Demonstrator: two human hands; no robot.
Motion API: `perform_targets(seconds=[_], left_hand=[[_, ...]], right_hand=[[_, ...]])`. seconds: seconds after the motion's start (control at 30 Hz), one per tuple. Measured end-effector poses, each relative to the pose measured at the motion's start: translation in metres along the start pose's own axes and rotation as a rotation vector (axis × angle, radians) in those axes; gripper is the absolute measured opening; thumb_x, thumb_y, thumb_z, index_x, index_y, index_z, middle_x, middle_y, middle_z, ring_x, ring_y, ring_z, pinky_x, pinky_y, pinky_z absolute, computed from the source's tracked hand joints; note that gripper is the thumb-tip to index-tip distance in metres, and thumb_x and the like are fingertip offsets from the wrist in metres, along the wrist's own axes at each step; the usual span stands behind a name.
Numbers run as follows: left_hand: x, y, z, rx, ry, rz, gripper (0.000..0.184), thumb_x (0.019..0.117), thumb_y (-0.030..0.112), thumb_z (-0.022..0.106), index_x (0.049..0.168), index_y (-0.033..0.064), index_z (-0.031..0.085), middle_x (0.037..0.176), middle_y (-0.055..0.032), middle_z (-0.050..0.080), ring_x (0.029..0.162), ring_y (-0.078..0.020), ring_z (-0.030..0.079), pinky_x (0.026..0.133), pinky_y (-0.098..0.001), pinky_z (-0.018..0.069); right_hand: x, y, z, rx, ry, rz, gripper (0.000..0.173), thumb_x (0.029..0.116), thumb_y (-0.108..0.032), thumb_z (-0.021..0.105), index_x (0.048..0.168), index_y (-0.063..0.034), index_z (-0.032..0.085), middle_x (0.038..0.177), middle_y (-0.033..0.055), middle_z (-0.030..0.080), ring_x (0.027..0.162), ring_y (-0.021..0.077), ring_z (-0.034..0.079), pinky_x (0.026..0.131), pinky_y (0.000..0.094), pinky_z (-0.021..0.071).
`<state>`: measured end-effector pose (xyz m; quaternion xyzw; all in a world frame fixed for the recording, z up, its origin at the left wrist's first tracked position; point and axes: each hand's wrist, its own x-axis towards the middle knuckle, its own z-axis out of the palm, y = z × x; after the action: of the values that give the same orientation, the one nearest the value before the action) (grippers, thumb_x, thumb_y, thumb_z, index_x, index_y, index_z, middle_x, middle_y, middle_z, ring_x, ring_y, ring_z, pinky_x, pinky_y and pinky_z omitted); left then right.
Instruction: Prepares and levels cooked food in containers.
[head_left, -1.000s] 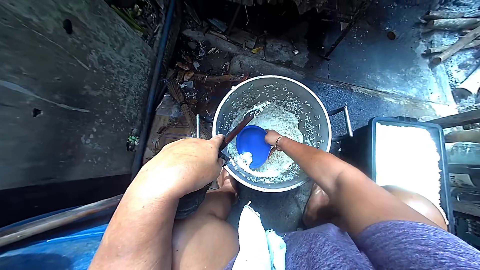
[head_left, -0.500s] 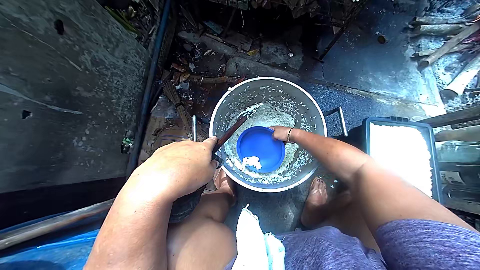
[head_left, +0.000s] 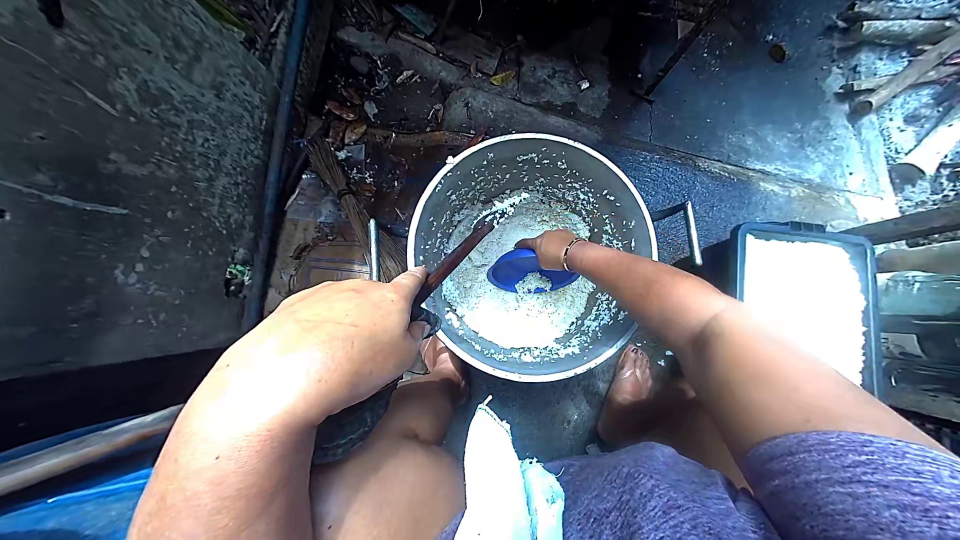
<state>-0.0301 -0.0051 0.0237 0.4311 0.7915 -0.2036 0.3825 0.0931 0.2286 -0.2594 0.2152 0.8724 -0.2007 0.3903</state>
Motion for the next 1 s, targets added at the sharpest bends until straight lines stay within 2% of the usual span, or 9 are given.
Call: perform_targets(seconds=[0.13, 0.27, 0.33, 0.37, 0.47, 0.63, 0.73, 0.8, 1.0], left_hand=[[0.020, -0.019, 0.017, 0.076, 0.107, 0.052, 0.063, 0.0996, 0.044, 0.063, 0.157, 0.0318, 0.041, 0.091, -0.0070, 0.072, 0.084, -0.0280, 0.069, 0.073, -0.0537, 0.0550], [0.017, -0.015, 0.014, 0.077, 0.078, 0.050, 0.062, 0.1007, 0.041, 0.062, 0.158, 0.0299, 0.040, 0.095, -0.0086, 0.072, 0.087, -0.0292, 0.069, 0.075, -0.0539, 0.0550], [0.003, 0.000, 0.002, 0.025, 0.004, 0.026, 0.056, 0.1068, 0.034, 0.055, 0.159, 0.0266, 0.037, 0.112, -0.0152, 0.070, 0.102, -0.0342, 0.068, 0.086, -0.0571, 0.0523], [0.000, 0.003, 0.000, 0.007, -0.008, 0.017, 0.055, 0.1077, 0.033, 0.054, 0.159, 0.0264, 0.037, 0.115, -0.0167, 0.069, 0.104, -0.0352, 0.068, 0.088, -0.0577, 0.0515], [0.019, -0.021, 0.018, 0.057, 0.097, 0.043, 0.061, 0.1000, 0.043, 0.063, 0.156, 0.0305, 0.042, 0.092, -0.0075, 0.072, 0.085, -0.0284, 0.069, 0.073, -0.0539, 0.0552], [0.021, -0.020, 0.017, 0.071, 0.094, 0.055, 0.062, 0.0991, 0.044, 0.064, 0.156, 0.0305, 0.042, 0.090, -0.0062, 0.071, 0.085, -0.0277, 0.069, 0.073, -0.0540, 0.0551], [0.019, -0.020, 0.019, 0.052, 0.104, 0.070, 0.058, 0.0998, 0.043, 0.064, 0.153, 0.0287, 0.046, 0.087, -0.0062, 0.070, 0.082, -0.0273, 0.069, 0.071, -0.0533, 0.0547], [0.018, -0.020, 0.020, 0.058, 0.101, 0.070, 0.057, 0.1000, 0.042, 0.063, 0.153, 0.0279, 0.047, 0.086, -0.0059, 0.070, 0.080, -0.0271, 0.068, 0.070, -0.0525, 0.0548], [0.016, -0.012, 0.014, 0.059, 0.105, 0.050, 0.061, 0.0998, 0.042, 0.064, 0.156, 0.0295, 0.043, 0.092, -0.0075, 0.072, 0.086, -0.0288, 0.069, 0.074, -0.0547, 0.0552]], right_hand=[[-0.003, 0.008, 0.004, 0.029, 0.010, 0.005, 0.072, 0.0935, -0.007, 0.064, 0.156, -0.0372, 0.045, 0.128, 0.0215, 0.069, 0.120, 0.0450, 0.064, 0.096, 0.0686, 0.0497], [0.006, 0.018, 0.006, 0.047, -0.008, -0.017, 0.070, 0.0937, -0.005, 0.063, 0.155, -0.0361, 0.047, 0.130, 0.0202, 0.068, 0.122, 0.0439, 0.064, 0.099, 0.0683, 0.0484], [0.012, 0.020, 0.025, 0.096, -0.024, -0.043, 0.067, 0.0926, -0.003, 0.064, 0.151, -0.0339, 0.053, 0.130, 0.0212, 0.069, 0.121, 0.0453, 0.064, 0.099, 0.0714, 0.0474], [0.017, 0.019, 0.042, 0.121, -0.029, -0.061, 0.064, 0.0917, -0.002, 0.065, 0.147, -0.0331, 0.057, 0.128, 0.0214, 0.069, 0.120, 0.0459, 0.064, 0.097, 0.0732, 0.0474], [0.033, 0.002, 0.056, 0.059, -0.107, -0.112, 0.062, 0.0934, -0.007, 0.064, 0.149, -0.0346, 0.055, 0.130, 0.0194, 0.069, 0.121, 0.0443, 0.065, 0.096, 0.0726, 0.0486], [0.045, 0.002, 0.050, 0.081, -0.160, -0.148, 0.054, 0.0962, -0.004, 0.059, 0.146, -0.0246, 0.059, 0.138, 0.0174, 0.066, 0.131, 0.0400, 0.060, 0.107, 0.0684, 0.0445], [0.045, 0.020, 0.057, 0.220, -0.107, -0.065, 0.051, 0.0972, -0.004, 0.059, 0.144, -0.0233, 0.061, 0.139, 0.0169, 0.065, 0.133, 0.0385, 0.058, 0.109, 0.0668, 0.0429], [0.053, 0.031, 0.066, 0.276, -0.092, -0.029, 0.051, 0.0957, -0.006, 0.059, 0.142, -0.0268, 0.064, 0.137, 0.0149, 0.067, 0.131, 0.0364, 0.060, 0.108, 0.0661, 0.0448], [0.044, -0.018, 0.060, 0.261, -0.093, -0.156, 0.050, 0.0958, -0.007, 0.059, 0.142, -0.0263, 0.064, 0.137, 0.0124, 0.067, 0.132, 0.0346, 0.060, 0.108, 0.0666, 0.0450]])
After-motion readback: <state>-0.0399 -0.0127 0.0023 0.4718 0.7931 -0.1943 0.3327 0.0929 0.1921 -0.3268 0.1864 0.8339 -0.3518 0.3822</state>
